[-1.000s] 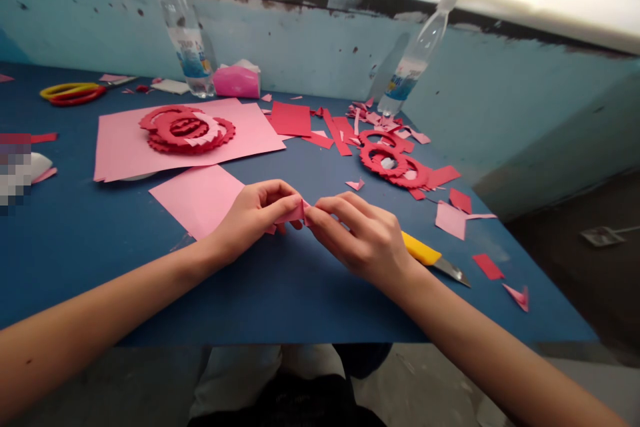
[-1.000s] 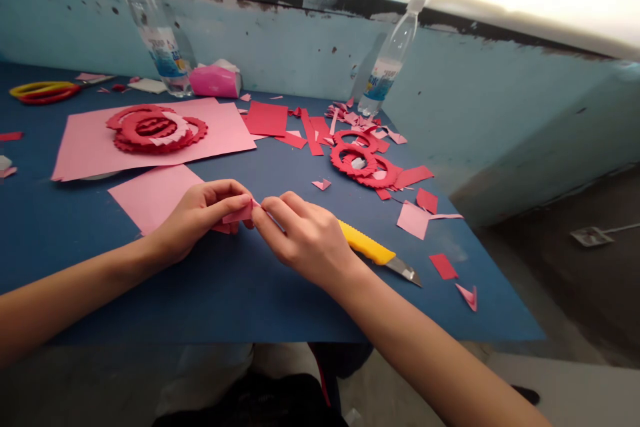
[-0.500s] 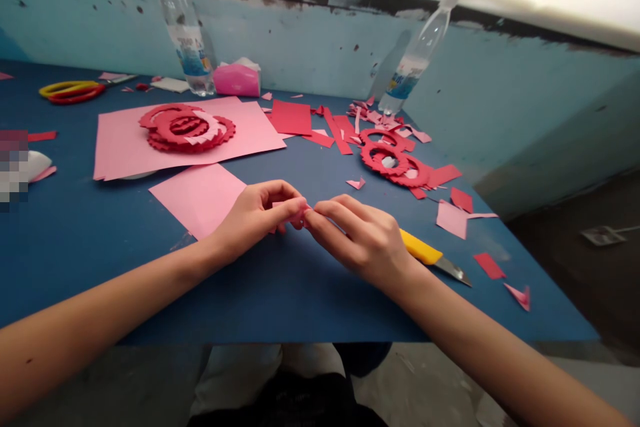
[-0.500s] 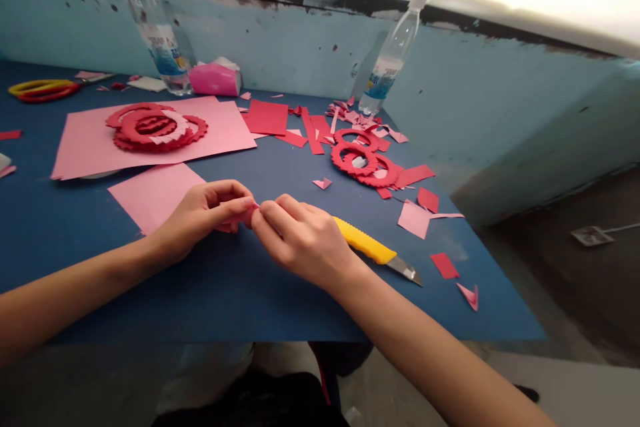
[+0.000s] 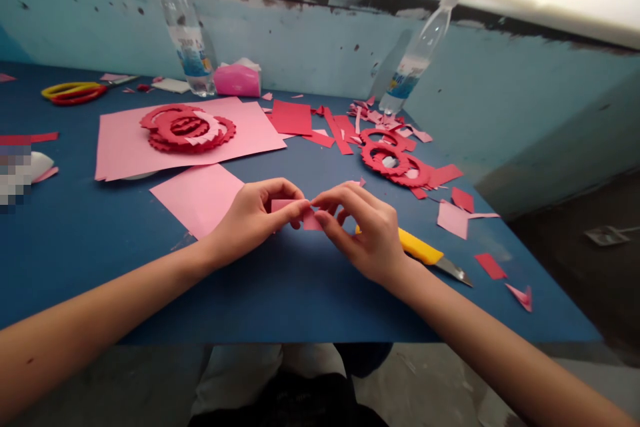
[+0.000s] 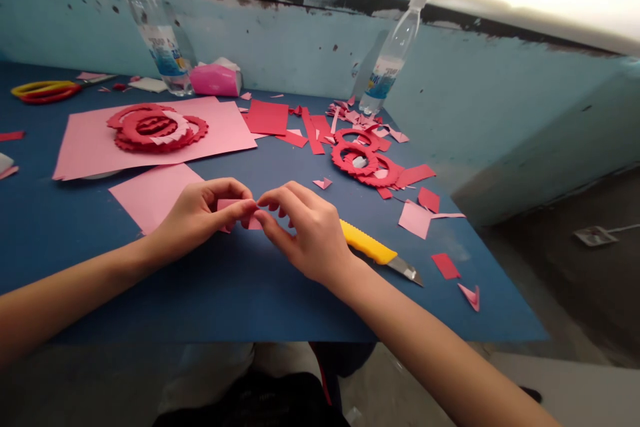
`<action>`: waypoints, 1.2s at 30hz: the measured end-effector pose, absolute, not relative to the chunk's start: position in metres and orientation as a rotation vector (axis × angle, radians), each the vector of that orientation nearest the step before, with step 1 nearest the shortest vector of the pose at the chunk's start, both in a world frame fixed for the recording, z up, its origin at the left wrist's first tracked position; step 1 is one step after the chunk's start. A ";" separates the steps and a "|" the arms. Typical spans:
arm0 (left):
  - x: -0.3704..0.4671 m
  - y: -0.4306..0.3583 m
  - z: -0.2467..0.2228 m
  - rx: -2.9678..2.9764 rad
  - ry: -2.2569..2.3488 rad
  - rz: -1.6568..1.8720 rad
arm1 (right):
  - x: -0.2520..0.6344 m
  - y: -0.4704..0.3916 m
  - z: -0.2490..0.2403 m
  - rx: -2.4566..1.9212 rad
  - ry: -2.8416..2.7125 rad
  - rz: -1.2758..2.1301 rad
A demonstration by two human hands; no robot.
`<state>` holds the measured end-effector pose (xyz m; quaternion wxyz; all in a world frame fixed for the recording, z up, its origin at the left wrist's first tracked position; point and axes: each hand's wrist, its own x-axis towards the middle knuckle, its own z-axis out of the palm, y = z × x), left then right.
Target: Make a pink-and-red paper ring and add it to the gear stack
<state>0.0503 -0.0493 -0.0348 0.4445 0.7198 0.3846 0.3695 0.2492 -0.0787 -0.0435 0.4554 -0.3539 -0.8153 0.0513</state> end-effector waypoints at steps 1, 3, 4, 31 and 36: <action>0.050 -0.049 -0.035 1.822 0.941 0.925 | 0.249 -0.078 -0.044 -0.893 -2.002 0.212; 0.050 -0.050 -0.036 1.888 0.911 0.942 | 0.249 -0.077 -0.045 -0.911 -2.001 0.344; 0.049 -0.050 -0.037 1.911 0.901 0.949 | 0.249 -0.077 -0.045 -0.907 -2.001 0.389; 0.050 -0.056 -0.027 1.810 0.918 1.003 | 0.253 -0.075 -0.041 -0.852 -2.064 0.512; 0.051 -0.056 -0.025 1.768 0.926 1.004 | 0.255 -0.074 -0.041 -0.793 -2.141 0.361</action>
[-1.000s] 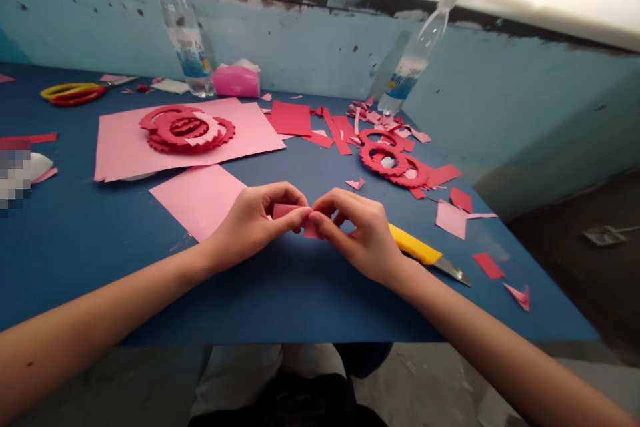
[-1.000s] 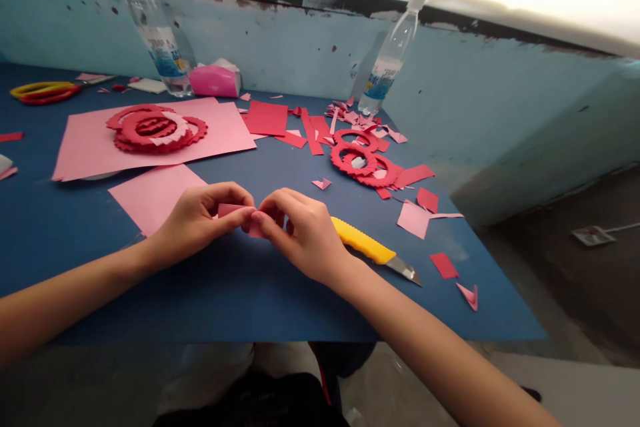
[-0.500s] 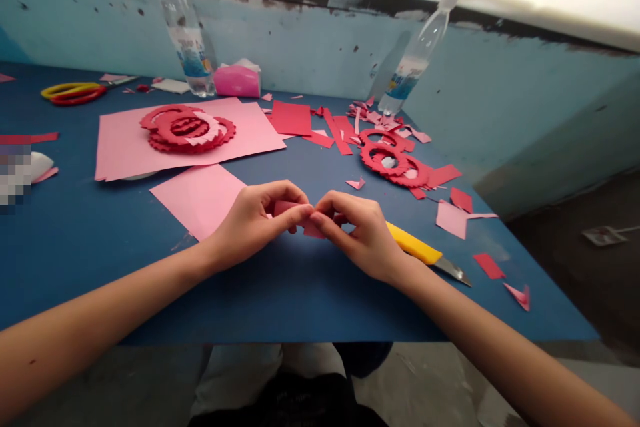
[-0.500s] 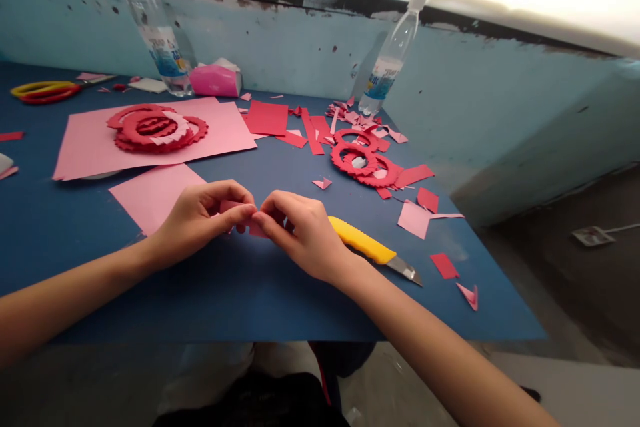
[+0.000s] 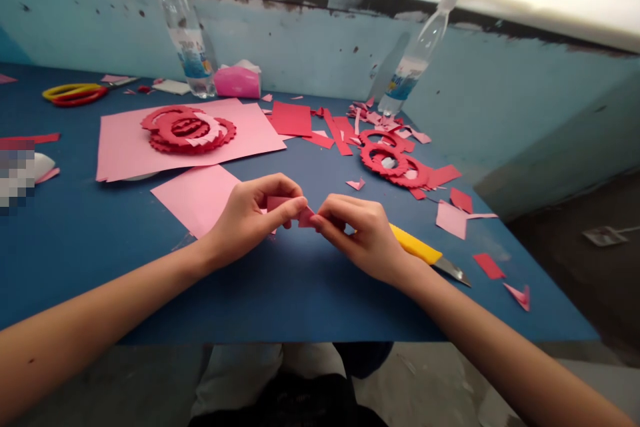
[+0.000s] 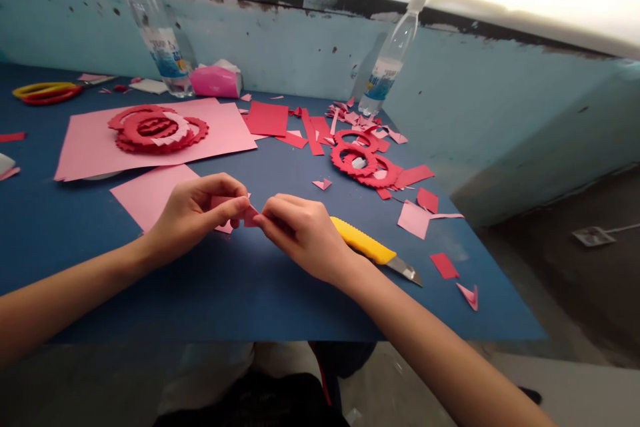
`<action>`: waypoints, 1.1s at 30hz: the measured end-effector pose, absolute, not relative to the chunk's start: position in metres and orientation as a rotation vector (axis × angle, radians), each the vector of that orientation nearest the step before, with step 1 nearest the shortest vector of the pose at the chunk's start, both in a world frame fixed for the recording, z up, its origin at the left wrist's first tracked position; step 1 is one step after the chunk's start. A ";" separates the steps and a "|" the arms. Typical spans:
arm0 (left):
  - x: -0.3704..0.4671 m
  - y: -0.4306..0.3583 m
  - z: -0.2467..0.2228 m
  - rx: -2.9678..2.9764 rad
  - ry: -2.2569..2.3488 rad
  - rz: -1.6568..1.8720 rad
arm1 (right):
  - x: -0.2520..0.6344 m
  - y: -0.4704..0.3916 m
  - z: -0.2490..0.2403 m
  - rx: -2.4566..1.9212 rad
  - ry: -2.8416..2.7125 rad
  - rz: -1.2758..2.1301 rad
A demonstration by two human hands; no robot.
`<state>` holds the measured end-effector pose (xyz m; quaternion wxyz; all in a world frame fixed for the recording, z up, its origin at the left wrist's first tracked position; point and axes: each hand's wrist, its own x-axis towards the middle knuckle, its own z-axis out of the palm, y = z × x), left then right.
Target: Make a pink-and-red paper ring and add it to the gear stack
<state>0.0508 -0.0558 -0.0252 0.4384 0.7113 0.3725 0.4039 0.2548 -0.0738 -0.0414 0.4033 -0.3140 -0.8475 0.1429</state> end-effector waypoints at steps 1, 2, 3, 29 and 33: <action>0.051 -0.056 -0.025 1.772 0.927 1.007 | 0.255 -0.074 -0.041 -0.798 -2.164 0.312; 0.050 -0.055 -0.025 1.779 0.930 1.011 | 0.255 -0.074 -0.042 -0.813 -2.192 0.246; 0.050 -0.055 -0.026 1.790 0.935 1.013 | 0.256 -0.074 -0.042 -0.830 -2.220 0.157; 0.050 -0.053 -0.033 2.086 0.881 1.037 | 0.253 -0.076 -0.041 -0.900 -2.045 0.397; 0.050 -0.054 -0.035 2.225 0.886 1.095 | 0.252 -0.075 -0.038 -0.913 -2.001 0.518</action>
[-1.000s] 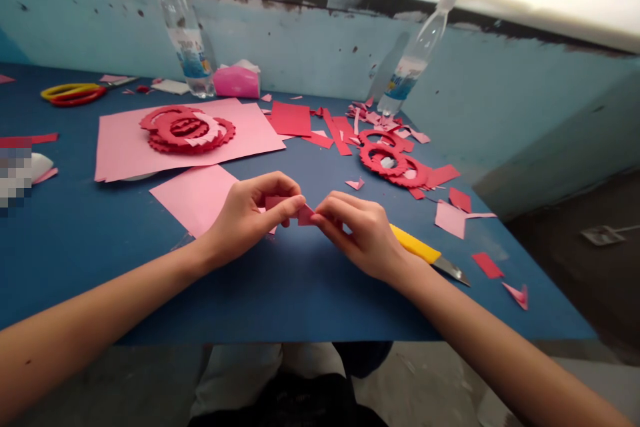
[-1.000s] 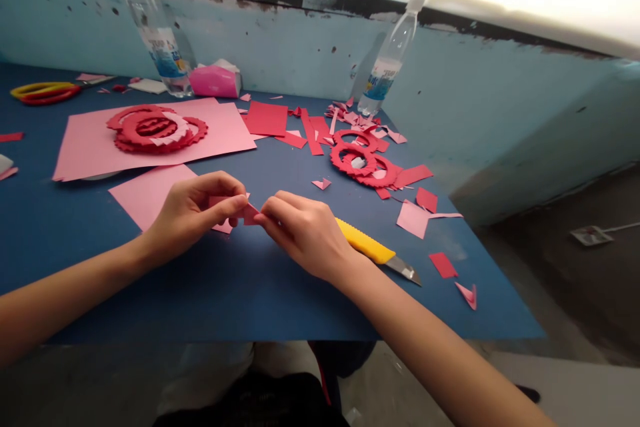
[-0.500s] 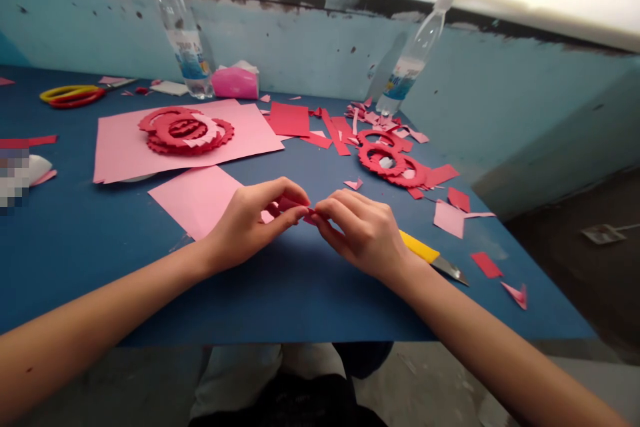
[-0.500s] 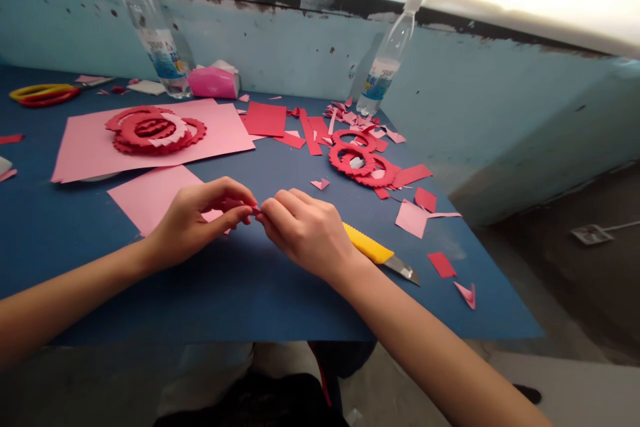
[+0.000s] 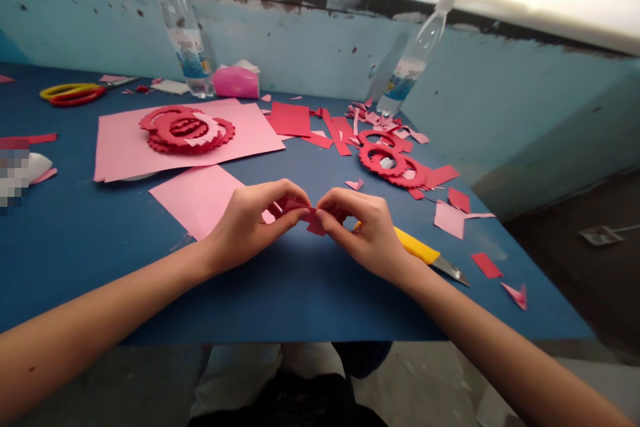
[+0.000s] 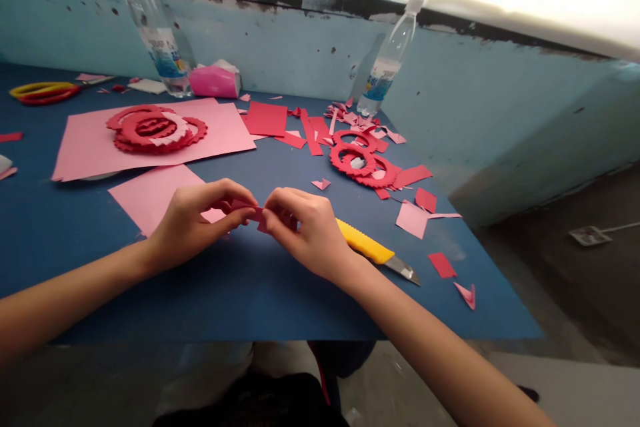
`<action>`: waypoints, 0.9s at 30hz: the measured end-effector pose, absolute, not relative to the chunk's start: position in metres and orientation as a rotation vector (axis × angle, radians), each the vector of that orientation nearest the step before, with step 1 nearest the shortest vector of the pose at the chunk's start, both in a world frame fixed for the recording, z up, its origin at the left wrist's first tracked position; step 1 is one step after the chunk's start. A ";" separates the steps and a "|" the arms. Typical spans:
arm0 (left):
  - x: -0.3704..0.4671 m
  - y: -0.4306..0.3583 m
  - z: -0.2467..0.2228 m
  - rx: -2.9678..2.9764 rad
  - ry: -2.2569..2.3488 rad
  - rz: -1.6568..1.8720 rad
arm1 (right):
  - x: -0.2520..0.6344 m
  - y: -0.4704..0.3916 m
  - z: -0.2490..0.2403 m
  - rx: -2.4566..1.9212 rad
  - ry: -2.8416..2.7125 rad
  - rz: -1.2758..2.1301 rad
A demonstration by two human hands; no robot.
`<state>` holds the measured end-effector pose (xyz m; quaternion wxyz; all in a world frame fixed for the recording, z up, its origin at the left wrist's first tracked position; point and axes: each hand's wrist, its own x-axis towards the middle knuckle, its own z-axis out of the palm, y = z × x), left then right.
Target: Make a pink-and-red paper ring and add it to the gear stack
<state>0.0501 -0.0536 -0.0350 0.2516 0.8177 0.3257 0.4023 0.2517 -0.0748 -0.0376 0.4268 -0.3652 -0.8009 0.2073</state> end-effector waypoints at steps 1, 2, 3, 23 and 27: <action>0.050 -0.054 -0.035 2.269 0.882 1.118 | 0.251 -0.075 -0.037 -0.913 -1.992 0.545; 0.050 -0.054 -0.036 2.314 0.876 1.150 | 0.251 -0.075 -0.037 -0.912 -1.982 0.569; 0.049 -0.054 -0.036 2.363 0.865 1.184 | 0.251 -0.075 -0.037 -0.912 -1.967 0.589; 0.048 -0.052 -0.037 2.565 0.669 1.247 | 0.251 -0.074 -0.036 -0.952 -1.830 0.759; 0.052 -0.053 -0.037 2.290 0.735 1.167 | 0.250 -0.073 -0.037 -0.966 -1.872 0.727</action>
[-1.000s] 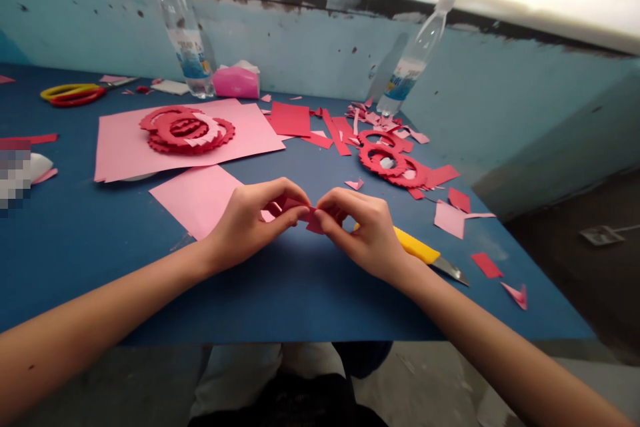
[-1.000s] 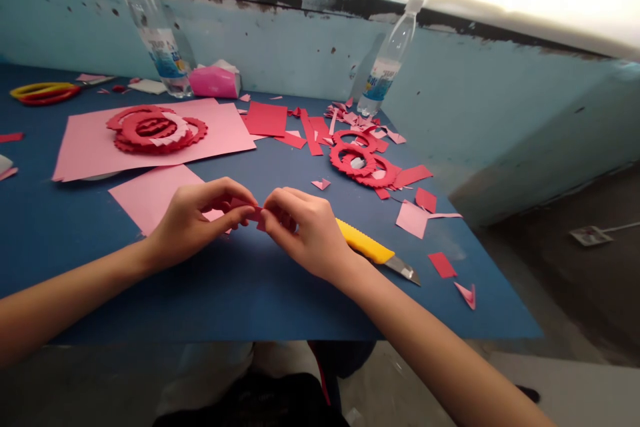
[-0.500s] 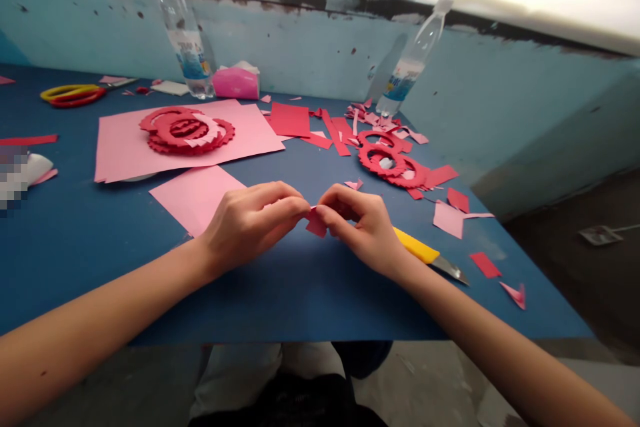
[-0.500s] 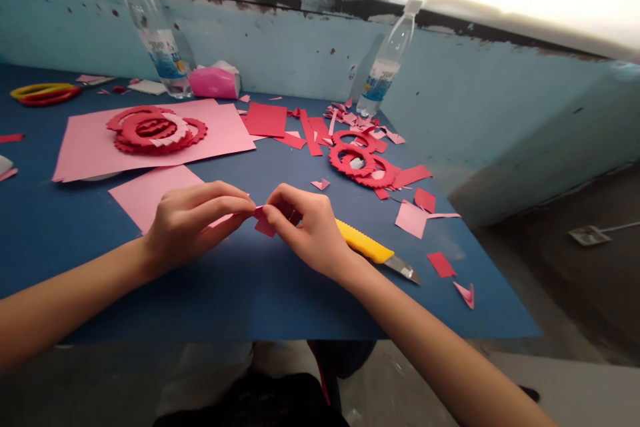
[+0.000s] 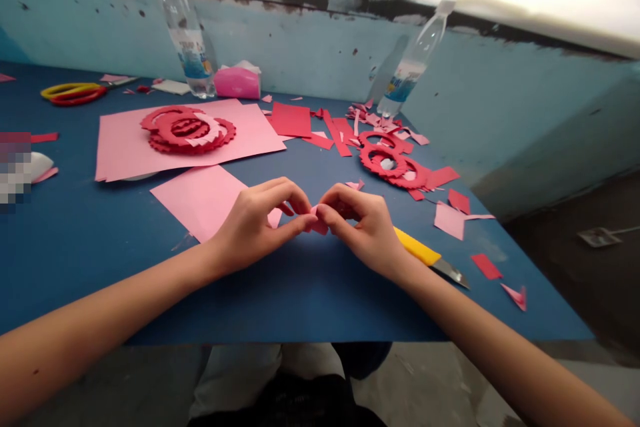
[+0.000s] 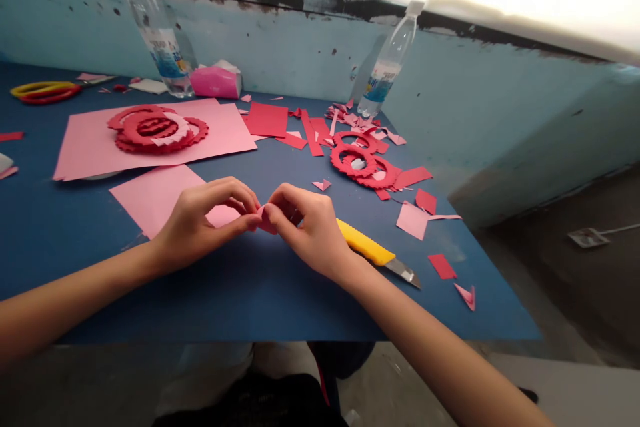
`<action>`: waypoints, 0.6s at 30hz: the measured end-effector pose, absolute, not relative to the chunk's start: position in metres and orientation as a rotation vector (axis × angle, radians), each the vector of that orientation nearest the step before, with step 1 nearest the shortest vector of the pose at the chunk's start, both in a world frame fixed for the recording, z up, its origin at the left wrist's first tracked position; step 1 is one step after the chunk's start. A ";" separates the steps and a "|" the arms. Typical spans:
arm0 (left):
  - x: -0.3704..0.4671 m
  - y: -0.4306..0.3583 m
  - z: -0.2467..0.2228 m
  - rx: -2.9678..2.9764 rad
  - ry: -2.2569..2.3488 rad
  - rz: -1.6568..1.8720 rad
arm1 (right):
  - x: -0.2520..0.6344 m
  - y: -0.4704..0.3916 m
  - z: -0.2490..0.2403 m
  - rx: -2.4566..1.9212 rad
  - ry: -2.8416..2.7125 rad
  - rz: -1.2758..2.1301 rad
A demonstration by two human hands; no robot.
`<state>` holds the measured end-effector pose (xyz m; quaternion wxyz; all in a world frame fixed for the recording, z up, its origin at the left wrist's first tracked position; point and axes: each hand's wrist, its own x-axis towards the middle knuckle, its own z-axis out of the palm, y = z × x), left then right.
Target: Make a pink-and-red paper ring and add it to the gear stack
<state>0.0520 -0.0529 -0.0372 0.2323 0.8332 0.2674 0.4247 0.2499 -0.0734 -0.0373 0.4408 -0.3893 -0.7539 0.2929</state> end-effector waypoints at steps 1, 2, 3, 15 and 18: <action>0.053 -0.053 -0.038 2.225 0.754 1.129 | 0.250 -0.073 -0.038 -0.976 -1.887 0.709; 0.053 -0.053 -0.038 2.162 0.771 1.088 | 0.250 -0.073 -0.038 -0.986 -1.903 0.689; 0.053 -0.054 -0.038 2.104 0.786 1.046 | 0.250 -0.073 -0.039 -0.992 -1.917 0.669; 0.052 -0.049 -0.031 1.661 0.818 0.810 | 0.250 -0.072 -0.039 -0.995 -1.898 0.751; 0.052 -0.048 -0.030 1.645 0.841 0.795 | 0.250 -0.071 -0.038 -0.987 -1.860 0.778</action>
